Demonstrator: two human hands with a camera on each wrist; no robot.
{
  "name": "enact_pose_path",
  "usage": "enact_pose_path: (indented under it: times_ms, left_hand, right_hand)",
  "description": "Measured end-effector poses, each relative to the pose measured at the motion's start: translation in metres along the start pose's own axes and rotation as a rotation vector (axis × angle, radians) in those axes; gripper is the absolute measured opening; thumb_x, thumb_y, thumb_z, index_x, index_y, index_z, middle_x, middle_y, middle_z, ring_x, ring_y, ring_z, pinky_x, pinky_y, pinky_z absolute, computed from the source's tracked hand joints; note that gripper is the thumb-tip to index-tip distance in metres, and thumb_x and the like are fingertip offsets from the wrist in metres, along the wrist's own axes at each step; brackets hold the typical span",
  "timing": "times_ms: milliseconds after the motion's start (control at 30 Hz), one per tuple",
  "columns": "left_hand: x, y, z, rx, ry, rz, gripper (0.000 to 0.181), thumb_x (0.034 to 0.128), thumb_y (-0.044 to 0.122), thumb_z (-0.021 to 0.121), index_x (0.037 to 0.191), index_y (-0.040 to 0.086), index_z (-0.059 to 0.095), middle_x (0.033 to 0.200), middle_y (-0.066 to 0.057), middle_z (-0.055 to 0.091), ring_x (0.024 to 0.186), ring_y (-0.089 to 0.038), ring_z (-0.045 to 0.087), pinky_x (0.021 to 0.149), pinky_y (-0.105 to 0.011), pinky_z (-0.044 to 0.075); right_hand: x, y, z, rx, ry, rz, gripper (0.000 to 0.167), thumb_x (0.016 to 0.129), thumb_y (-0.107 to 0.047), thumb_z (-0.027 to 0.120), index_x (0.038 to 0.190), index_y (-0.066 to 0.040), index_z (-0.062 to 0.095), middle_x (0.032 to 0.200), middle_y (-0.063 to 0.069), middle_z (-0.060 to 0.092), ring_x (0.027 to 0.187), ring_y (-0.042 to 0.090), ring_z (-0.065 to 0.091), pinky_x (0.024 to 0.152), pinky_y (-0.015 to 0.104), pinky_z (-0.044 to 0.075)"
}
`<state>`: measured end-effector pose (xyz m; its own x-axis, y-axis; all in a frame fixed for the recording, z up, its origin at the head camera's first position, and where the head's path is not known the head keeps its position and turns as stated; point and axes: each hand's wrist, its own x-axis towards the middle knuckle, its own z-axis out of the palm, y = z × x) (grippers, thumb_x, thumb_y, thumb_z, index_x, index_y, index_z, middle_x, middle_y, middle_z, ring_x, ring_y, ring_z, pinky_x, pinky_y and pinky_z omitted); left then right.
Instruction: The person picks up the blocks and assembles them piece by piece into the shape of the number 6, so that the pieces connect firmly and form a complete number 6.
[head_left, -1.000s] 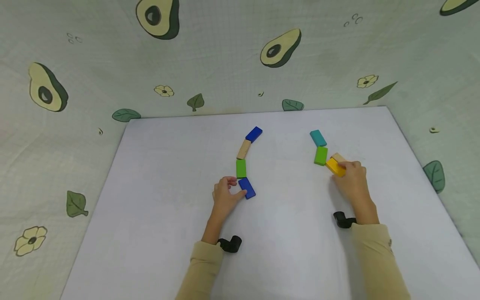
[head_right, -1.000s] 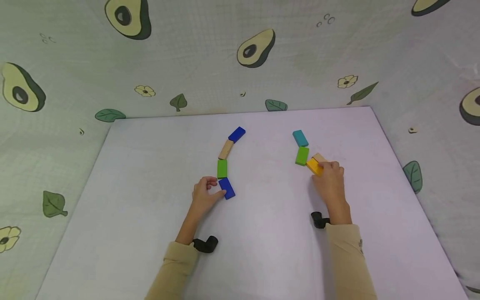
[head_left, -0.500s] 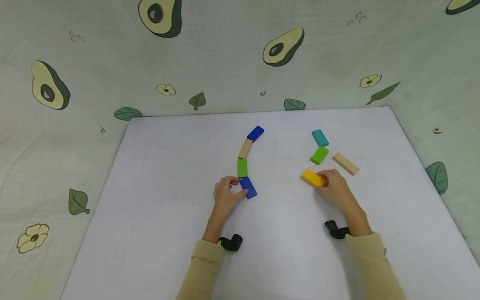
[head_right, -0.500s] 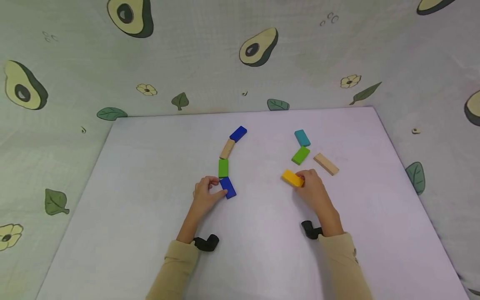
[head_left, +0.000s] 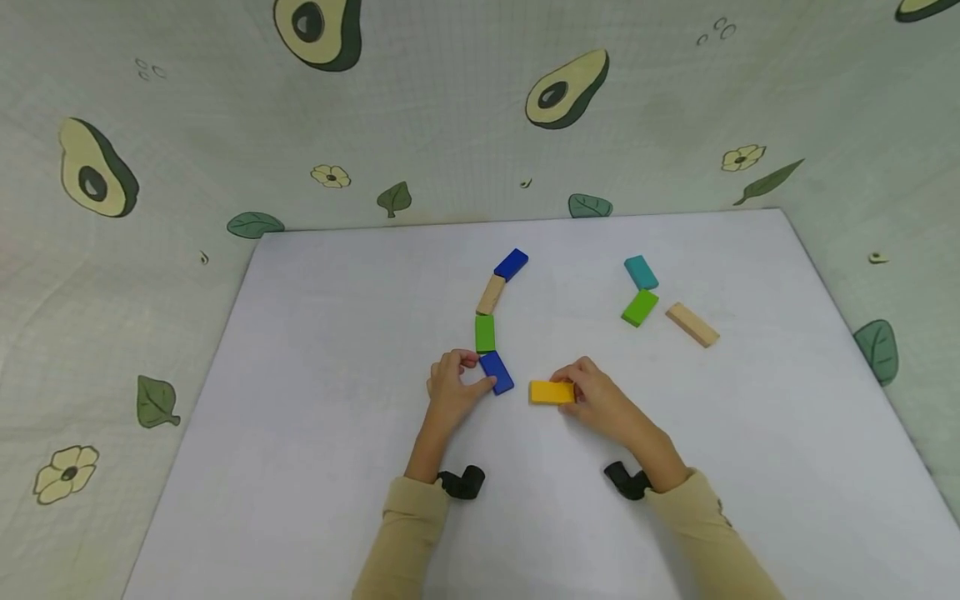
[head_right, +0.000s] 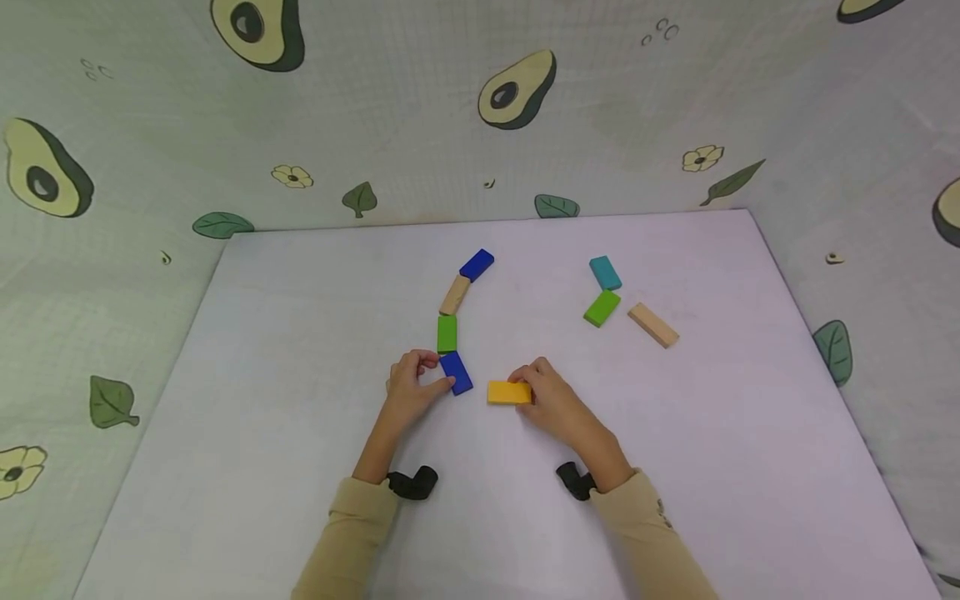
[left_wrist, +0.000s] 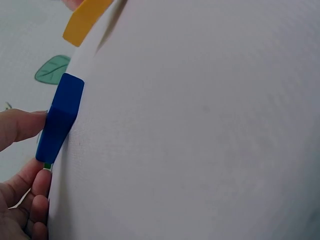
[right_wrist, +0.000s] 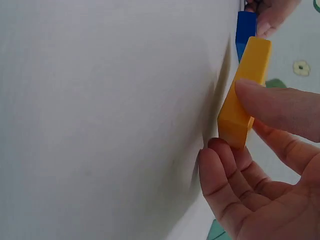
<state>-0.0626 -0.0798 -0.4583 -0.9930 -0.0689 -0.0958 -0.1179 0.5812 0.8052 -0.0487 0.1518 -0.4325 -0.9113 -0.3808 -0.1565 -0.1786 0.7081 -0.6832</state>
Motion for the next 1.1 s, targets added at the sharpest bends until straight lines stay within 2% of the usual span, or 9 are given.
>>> enact_pose_path:
  times_ms: [133, 267, 467, 700, 833, 967, 1100]
  left_hand:
    - [0.001, 0.002, 0.0, -0.001, -0.032, -0.052, 0.037, 0.0771, 0.023, 0.074, 0.105, 0.009, 0.054, 0.101, -0.007, 0.055, 0.099, -0.024, 0.042, 0.085, -0.04, 0.028]
    - [0.002, 0.002, -0.001, 0.017, -0.053, -0.077, 0.039, 0.0777, 0.025, 0.074, 0.107, 0.011, 0.054, 0.104, -0.006, 0.055, 0.101, -0.023, 0.042, 0.086, -0.038, 0.028]
    - [0.002, 0.003, -0.001, 0.026, -0.059, -0.082, 0.04, 0.0776, 0.026, 0.074, 0.108, 0.011, 0.054, 0.105, -0.006, 0.055, 0.102, -0.023, 0.042, 0.087, -0.039, 0.029]
    - [0.002, 0.004, -0.001, 0.028, -0.059, -0.086, 0.04, 0.0775, 0.026, 0.075, 0.108, 0.011, 0.054, 0.104, -0.006, 0.055, 0.102, -0.023, 0.042, 0.087, -0.039, 0.029]
    - [0.002, 0.004, -0.002, 0.029, -0.058, -0.084, 0.04, 0.0773, 0.026, 0.075, 0.107, 0.011, 0.054, 0.104, -0.006, 0.055, 0.102, -0.023, 0.042, 0.088, -0.04, 0.029]
    - [0.002, 0.004, -0.002, 0.02, -0.057, -0.076, 0.04, 0.0772, 0.026, 0.074, 0.107, 0.011, 0.054, 0.104, -0.006, 0.054, 0.102, -0.023, 0.042, 0.088, -0.04, 0.029]
    - [0.002, 0.003, -0.002, 0.015, -0.058, -0.07, 0.04, 0.0769, 0.026, 0.075, 0.107, 0.011, 0.054, 0.104, -0.005, 0.055, 0.102, -0.022, 0.042, 0.088, -0.04, 0.028]
  right_hand:
    - [0.005, -0.006, 0.003, -0.003, -0.033, -0.013, 0.031, 0.08, -0.001, 0.068, 0.11, -0.004, 0.06, 0.099, 0.009, 0.048, 0.082, 0.017, 0.046, 0.072, 0.028, 0.044]
    - [0.008, -0.008, 0.006, -0.021, -0.043, -0.039, 0.031, 0.081, -0.003, 0.068, 0.111, -0.004, 0.06, 0.099, 0.009, 0.046, 0.083, 0.017, 0.046, 0.074, 0.029, 0.044]
    - [0.012, -0.01, 0.007, -0.04, -0.036, -0.065, 0.032, 0.082, -0.003, 0.067, 0.113, -0.003, 0.06, 0.1, 0.01, 0.046, 0.083, 0.016, 0.045, 0.075, 0.03, 0.043]
    - [0.013, -0.013, 0.006, -0.069, -0.023, -0.087, 0.03, 0.083, -0.003, 0.066, 0.112, -0.003, 0.061, 0.101, 0.012, 0.047, 0.091, 0.021, 0.048, 0.083, 0.038, 0.045]
    - [0.014, -0.014, 0.005, -0.081, -0.025, -0.087, 0.03, 0.083, -0.002, 0.066, 0.113, -0.003, 0.061, 0.102, 0.012, 0.047, 0.091, 0.021, 0.048, 0.084, 0.038, 0.046]
    - [0.013, -0.015, 0.001, -0.07, -0.034, -0.067, 0.036, 0.083, -0.004, 0.067, 0.118, -0.004, 0.059, 0.105, 0.013, 0.047, 0.089, 0.02, 0.048, 0.08, 0.036, 0.046]
    - [0.014, -0.008, -0.01, -0.029, -0.001, -0.017, 0.041, 0.084, -0.007, 0.066, 0.123, -0.004, 0.056, 0.111, 0.016, 0.049, 0.093, 0.025, 0.05, 0.081, 0.038, 0.045]
